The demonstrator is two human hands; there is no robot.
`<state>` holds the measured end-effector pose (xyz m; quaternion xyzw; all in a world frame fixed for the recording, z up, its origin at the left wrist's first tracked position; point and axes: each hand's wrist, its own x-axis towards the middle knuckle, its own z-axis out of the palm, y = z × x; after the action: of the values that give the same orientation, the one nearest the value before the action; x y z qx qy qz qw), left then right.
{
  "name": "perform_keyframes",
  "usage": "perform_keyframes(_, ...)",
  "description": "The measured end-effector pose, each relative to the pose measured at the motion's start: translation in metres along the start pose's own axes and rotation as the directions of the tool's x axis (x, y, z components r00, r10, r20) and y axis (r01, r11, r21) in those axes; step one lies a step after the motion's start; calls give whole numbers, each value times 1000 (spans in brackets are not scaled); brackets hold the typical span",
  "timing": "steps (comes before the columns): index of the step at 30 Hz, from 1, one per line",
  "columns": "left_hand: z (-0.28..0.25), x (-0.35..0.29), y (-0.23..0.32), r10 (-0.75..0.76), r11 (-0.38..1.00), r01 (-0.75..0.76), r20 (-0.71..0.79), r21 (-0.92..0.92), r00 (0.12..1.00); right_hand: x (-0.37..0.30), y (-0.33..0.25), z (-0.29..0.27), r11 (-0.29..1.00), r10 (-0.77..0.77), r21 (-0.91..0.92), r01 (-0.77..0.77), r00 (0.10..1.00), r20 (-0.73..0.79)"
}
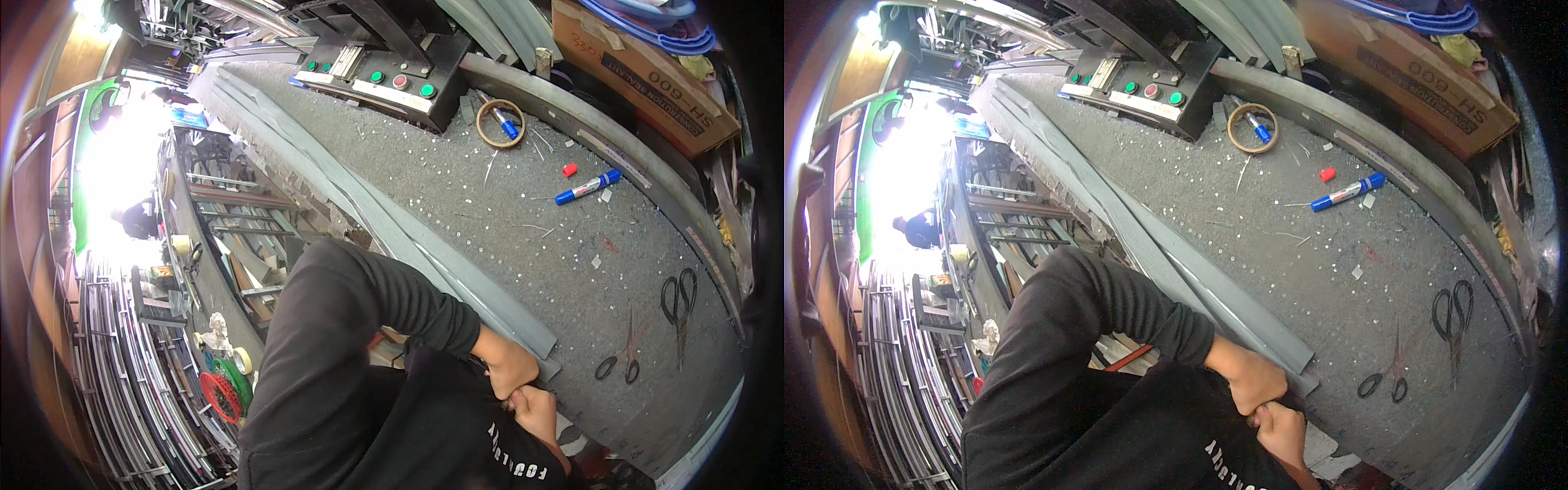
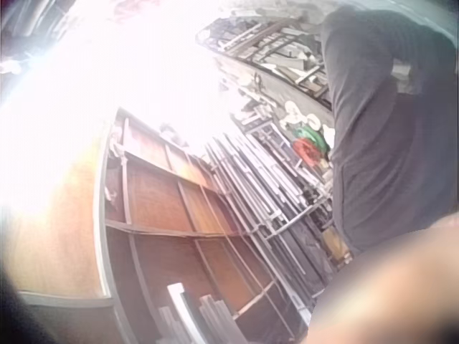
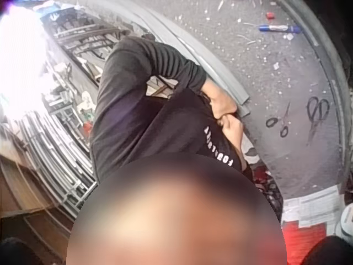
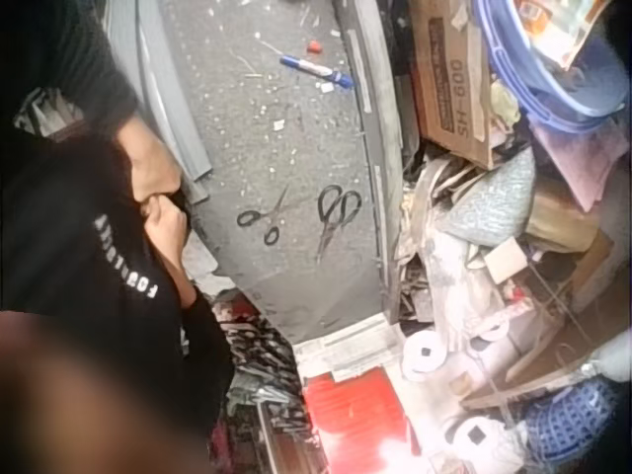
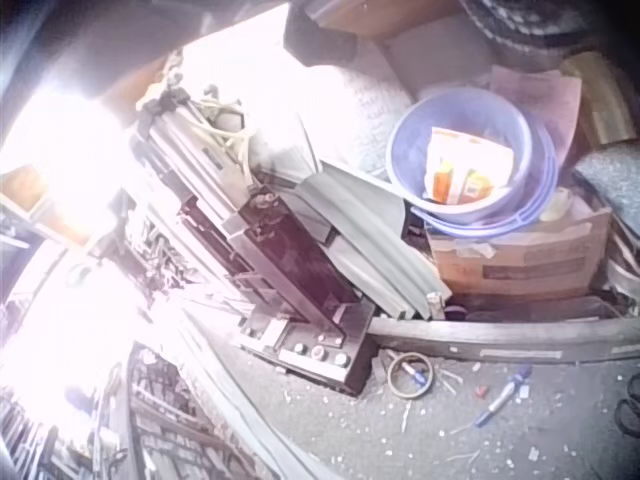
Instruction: The person measures and cuts a white strip, then repeatedly inserts it into a slot on a long metal frame. They use scissors to trim the strip and continue inserting it along the frame. The person walks to another area and returns to the workbench.
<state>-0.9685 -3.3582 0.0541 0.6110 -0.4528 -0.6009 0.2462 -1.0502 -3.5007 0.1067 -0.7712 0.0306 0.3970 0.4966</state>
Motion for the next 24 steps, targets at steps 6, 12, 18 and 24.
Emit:
perform_keyframes(6, -8, -3, 5, -44, 998, 45, 41, -34, 998, 5, -2, 3, 1000, -13, -2, 13, 1000, -18)
perform_keyframes(12, -54, -12, 4, 39, 996, -29, -120, 80, 992, 14, -3, -42, 977, 66, 193, -91, 989, 134)
perform_keyframes(18, -100, -3, -13, -9, 904, 242, -550, 352, 835, 19, 50, -92, 902, -146, -375, -212, 669, -729)
perform_keyframes(24, -65, -6, -30, 256, 870, 276, -851, 410, 458, 42, 106, -44, 864, -256, -332, -379, 237, -937)
